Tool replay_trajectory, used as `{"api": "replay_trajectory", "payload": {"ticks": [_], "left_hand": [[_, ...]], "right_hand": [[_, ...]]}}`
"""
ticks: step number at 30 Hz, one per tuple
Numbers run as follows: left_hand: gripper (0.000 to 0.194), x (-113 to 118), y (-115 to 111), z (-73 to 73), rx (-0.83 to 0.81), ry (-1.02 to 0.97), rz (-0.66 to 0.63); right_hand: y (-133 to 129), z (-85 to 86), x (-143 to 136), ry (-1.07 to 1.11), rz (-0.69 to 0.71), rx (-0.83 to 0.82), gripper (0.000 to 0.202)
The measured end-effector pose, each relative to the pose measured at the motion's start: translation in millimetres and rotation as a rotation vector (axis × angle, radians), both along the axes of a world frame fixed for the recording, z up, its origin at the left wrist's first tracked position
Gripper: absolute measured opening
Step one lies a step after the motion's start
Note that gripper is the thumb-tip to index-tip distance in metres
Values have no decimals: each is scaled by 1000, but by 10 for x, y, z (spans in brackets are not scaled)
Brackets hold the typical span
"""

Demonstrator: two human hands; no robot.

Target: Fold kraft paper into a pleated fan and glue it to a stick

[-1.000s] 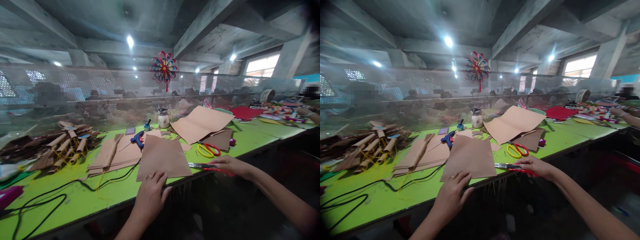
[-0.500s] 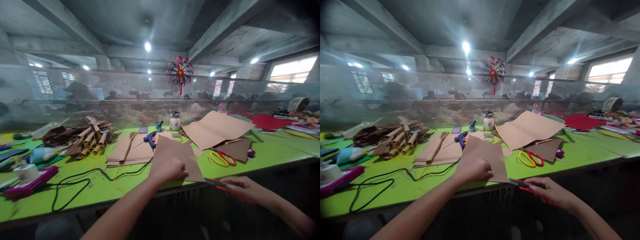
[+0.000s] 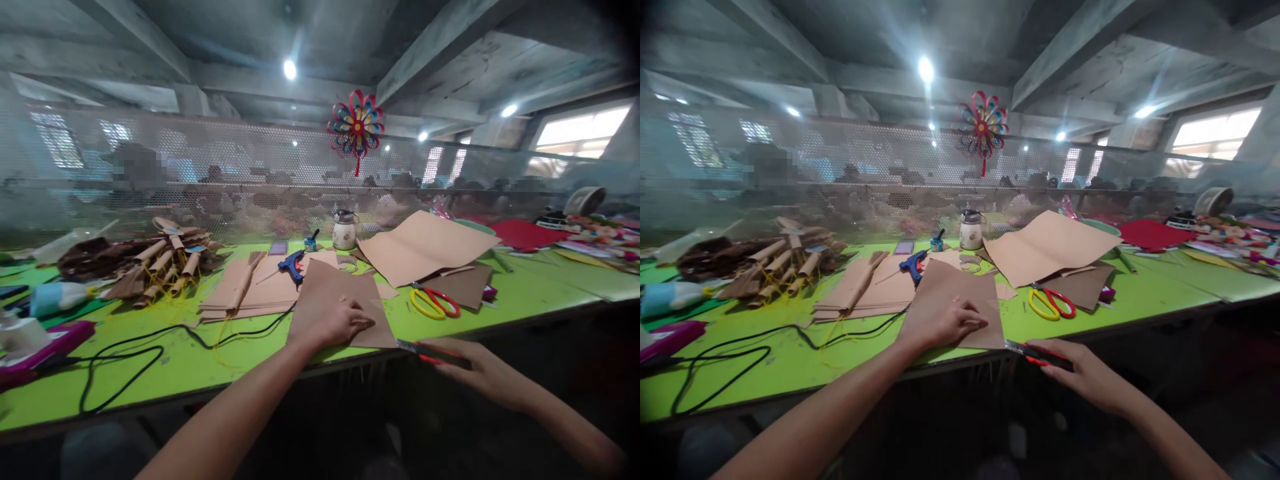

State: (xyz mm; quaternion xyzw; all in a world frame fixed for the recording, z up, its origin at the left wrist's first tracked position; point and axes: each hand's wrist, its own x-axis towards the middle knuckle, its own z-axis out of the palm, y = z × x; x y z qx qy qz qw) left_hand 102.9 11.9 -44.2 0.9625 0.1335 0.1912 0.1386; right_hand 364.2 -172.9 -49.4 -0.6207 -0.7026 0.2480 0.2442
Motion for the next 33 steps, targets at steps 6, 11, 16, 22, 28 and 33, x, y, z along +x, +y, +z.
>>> {"api": "replay_trajectory", "payload": {"ticks": [6, 11, 16, 22, 28, 33], "left_hand": [[29, 70, 121, -131, -61, -79, -32], [31, 95, 170, -193, -88, -72, -26], [32, 89, 200, -210, -81, -84, -37], [30, 99, 273, -286, -71, -135, -80], [29, 103, 273, -299, -73, -141, -74], [29, 104, 257, -278, -96, -136, -69]], "right_hand": [[-17, 110, -2, 34, 36, -45, 49], [-130, 112, 6, 55, 18, -66, 50], [-212, 121, 4, 59, -18, -55, 51], [-54, 130, -64, 99, 41, -32, 50], [-60, 127, -98, 116, 63, -43, 49], [-210, 135, -90, 102, 12, -58, 47]]}}
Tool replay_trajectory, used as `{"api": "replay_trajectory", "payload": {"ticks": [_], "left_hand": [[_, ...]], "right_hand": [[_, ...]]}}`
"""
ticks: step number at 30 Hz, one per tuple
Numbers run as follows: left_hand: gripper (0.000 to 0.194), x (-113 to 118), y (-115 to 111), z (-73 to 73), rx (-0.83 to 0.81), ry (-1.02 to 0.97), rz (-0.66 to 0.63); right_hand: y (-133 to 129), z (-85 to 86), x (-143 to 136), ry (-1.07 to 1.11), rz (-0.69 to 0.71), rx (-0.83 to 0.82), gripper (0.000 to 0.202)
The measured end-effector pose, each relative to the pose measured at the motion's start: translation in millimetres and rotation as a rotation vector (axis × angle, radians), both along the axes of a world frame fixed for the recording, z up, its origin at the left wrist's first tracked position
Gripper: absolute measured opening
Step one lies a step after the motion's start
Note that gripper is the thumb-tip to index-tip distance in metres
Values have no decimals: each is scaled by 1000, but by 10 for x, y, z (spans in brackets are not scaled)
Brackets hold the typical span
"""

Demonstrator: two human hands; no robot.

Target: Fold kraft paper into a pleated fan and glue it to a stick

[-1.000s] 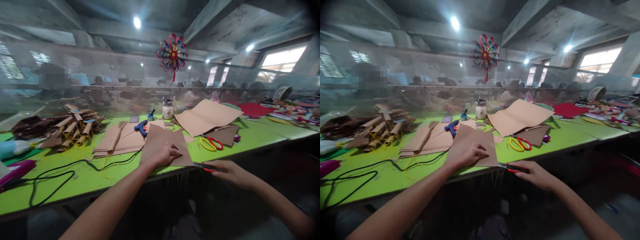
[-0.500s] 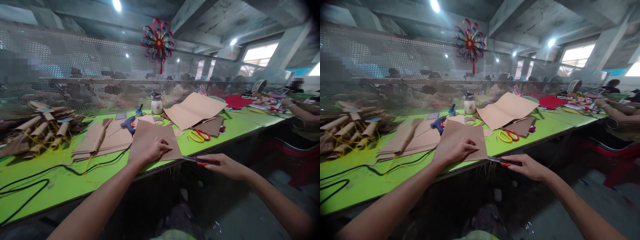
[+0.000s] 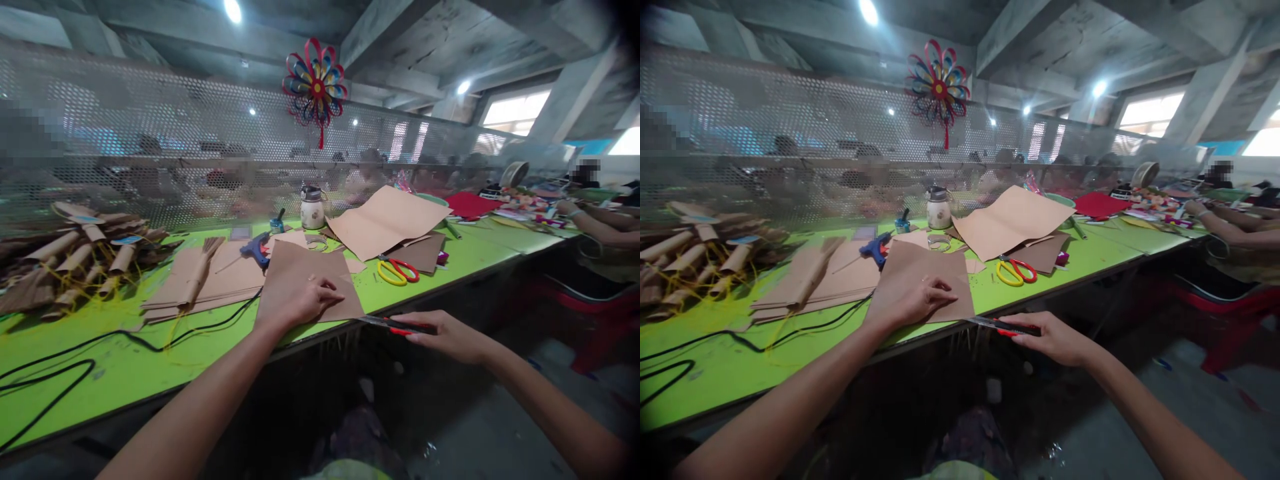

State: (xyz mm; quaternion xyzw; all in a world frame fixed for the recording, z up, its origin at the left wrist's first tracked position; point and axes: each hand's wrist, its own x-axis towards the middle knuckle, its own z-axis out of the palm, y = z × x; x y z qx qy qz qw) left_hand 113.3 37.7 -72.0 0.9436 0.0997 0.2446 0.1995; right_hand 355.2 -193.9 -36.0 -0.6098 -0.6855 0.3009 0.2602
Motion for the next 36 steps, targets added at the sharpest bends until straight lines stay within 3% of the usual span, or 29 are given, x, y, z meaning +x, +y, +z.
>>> {"api": "replay_trajectory", "payload": {"ticks": [12, 23, 36], "left_hand": [[29, 10, -10, 7, 18, -13, 0], [29, 14, -26, 30, 19, -20, -7], [31, 29, -19, -1, -24, -15, 19]], "right_hand": [[263, -74, -239, 162, 32, 15, 43], [99, 0, -203, 84, 21, -11, 43], [359, -53, -405, 206, 65, 1, 46]]}}
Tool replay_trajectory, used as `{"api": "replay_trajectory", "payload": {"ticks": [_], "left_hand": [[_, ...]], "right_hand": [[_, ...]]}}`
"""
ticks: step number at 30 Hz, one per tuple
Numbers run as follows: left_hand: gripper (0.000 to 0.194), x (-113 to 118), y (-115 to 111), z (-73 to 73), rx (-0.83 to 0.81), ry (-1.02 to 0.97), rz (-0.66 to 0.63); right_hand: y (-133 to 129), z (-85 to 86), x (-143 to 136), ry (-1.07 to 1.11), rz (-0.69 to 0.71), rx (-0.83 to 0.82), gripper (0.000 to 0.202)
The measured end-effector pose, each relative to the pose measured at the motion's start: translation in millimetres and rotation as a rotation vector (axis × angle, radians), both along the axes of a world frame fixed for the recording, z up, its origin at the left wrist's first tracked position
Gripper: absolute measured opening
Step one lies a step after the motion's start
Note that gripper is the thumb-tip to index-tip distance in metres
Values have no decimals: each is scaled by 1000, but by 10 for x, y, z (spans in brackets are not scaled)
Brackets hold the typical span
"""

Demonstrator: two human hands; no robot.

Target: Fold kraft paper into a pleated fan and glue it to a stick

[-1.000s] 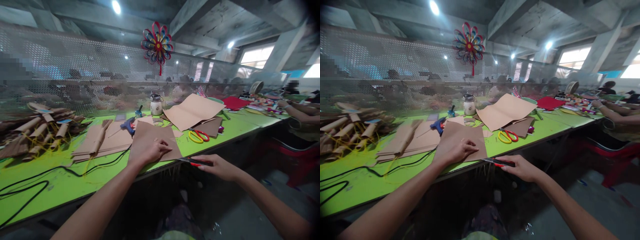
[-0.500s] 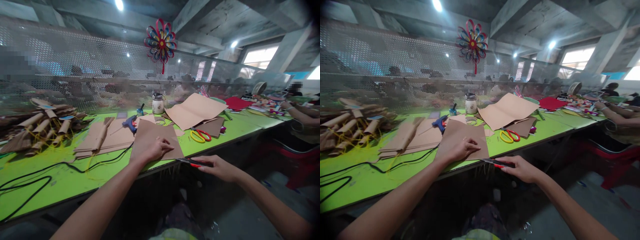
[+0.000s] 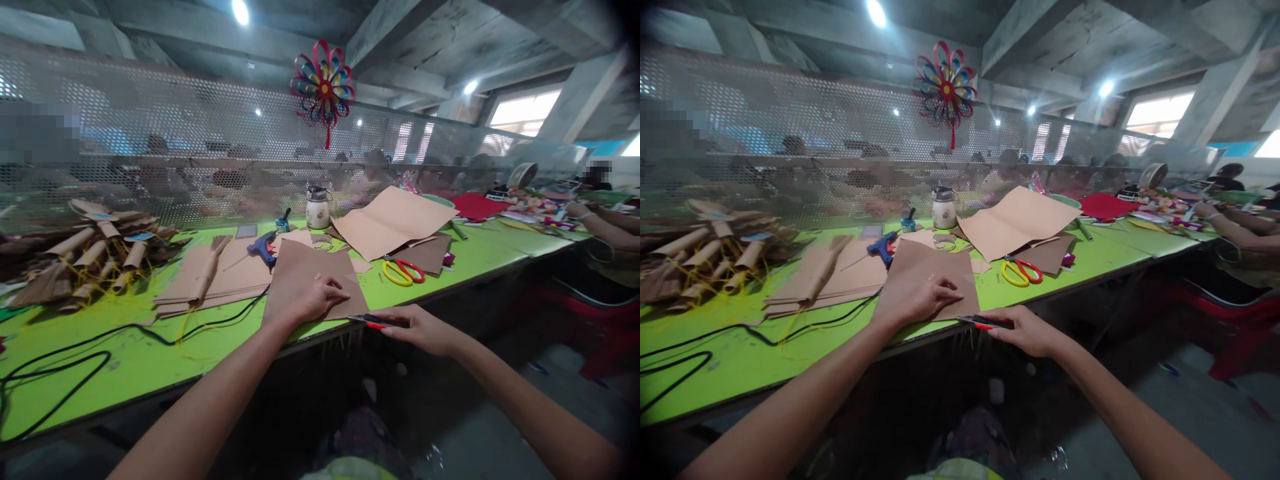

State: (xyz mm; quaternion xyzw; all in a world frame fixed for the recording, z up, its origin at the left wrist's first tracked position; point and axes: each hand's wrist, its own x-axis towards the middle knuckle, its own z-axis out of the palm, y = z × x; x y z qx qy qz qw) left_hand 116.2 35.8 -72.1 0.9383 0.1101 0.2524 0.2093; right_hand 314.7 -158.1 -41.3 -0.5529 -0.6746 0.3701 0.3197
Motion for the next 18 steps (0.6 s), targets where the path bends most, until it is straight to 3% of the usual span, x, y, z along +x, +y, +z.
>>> {"api": "replay_trajectory", "payload": {"ticks": [8, 18], "left_hand": [[29, -13, -22, 37, -1, 12, 15], [28, -18, -46, 59, 18, 21, 33]], "right_hand": [[-118, 41, 53, -45, 18, -9, 44], [98, 25, -184, 13, 29, 17, 47]]}}
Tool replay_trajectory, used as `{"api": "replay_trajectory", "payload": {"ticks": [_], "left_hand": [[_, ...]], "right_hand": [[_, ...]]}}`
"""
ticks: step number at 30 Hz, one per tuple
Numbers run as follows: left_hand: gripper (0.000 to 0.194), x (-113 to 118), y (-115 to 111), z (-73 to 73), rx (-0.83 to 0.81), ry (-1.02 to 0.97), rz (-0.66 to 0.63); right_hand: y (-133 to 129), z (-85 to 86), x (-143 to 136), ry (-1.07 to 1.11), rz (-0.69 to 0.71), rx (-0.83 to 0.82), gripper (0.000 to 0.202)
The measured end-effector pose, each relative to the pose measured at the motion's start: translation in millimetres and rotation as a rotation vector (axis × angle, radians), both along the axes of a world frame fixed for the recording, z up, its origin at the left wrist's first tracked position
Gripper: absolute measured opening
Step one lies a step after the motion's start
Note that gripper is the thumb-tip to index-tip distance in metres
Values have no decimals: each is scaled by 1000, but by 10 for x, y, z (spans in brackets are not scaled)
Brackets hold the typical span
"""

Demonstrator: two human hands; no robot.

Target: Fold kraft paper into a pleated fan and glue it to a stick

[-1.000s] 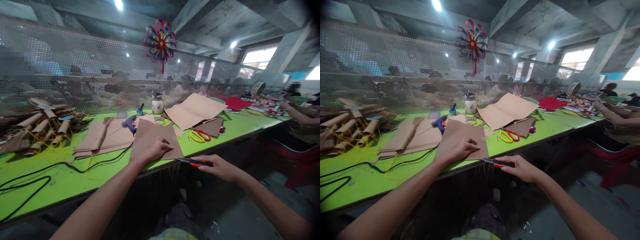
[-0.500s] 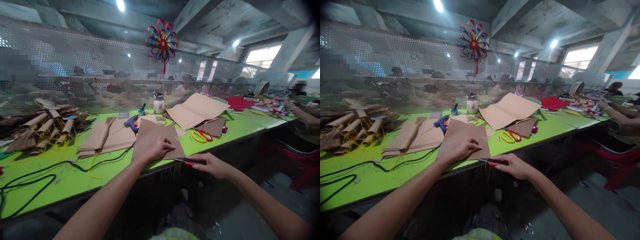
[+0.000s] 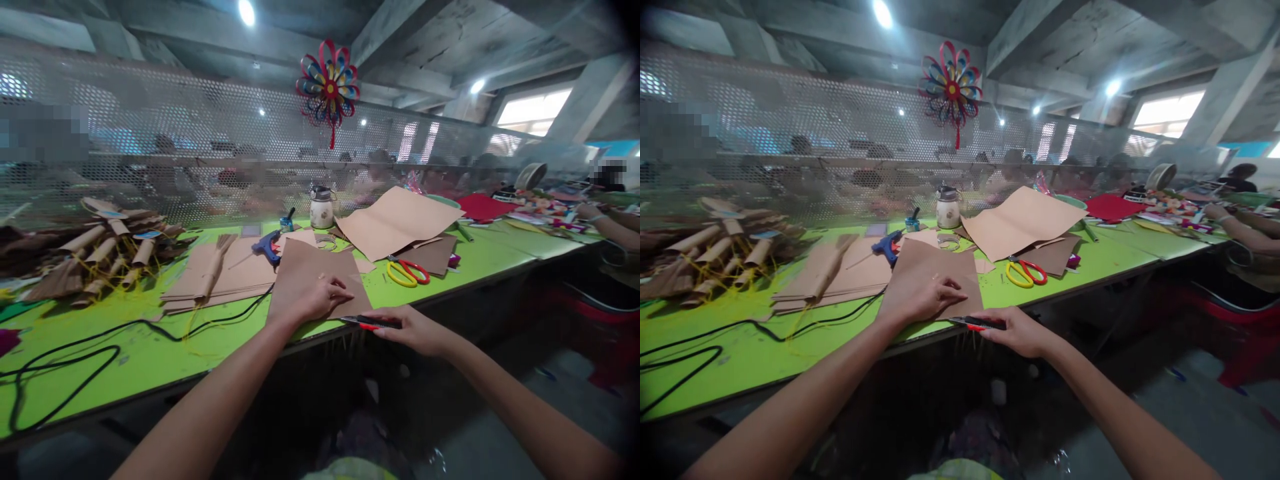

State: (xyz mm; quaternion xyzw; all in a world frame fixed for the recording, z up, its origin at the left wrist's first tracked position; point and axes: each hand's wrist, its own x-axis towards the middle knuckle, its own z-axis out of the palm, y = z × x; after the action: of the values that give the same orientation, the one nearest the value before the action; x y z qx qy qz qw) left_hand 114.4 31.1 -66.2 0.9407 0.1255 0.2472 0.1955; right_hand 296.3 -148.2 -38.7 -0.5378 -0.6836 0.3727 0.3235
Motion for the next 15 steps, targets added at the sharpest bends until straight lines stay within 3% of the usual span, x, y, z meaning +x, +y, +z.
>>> {"api": "replay_trajectory", "payload": {"ticks": [9, 15], "left_hand": [[26, 4, 26, -38, -35, -29, -27], [25, -16, 16, 23, -27, 13, -20]], "right_hand": [[-69, 33, 58, -8, 52, -40, 47], [-96, -3, 79, 36, 22, -63, 48]]}}
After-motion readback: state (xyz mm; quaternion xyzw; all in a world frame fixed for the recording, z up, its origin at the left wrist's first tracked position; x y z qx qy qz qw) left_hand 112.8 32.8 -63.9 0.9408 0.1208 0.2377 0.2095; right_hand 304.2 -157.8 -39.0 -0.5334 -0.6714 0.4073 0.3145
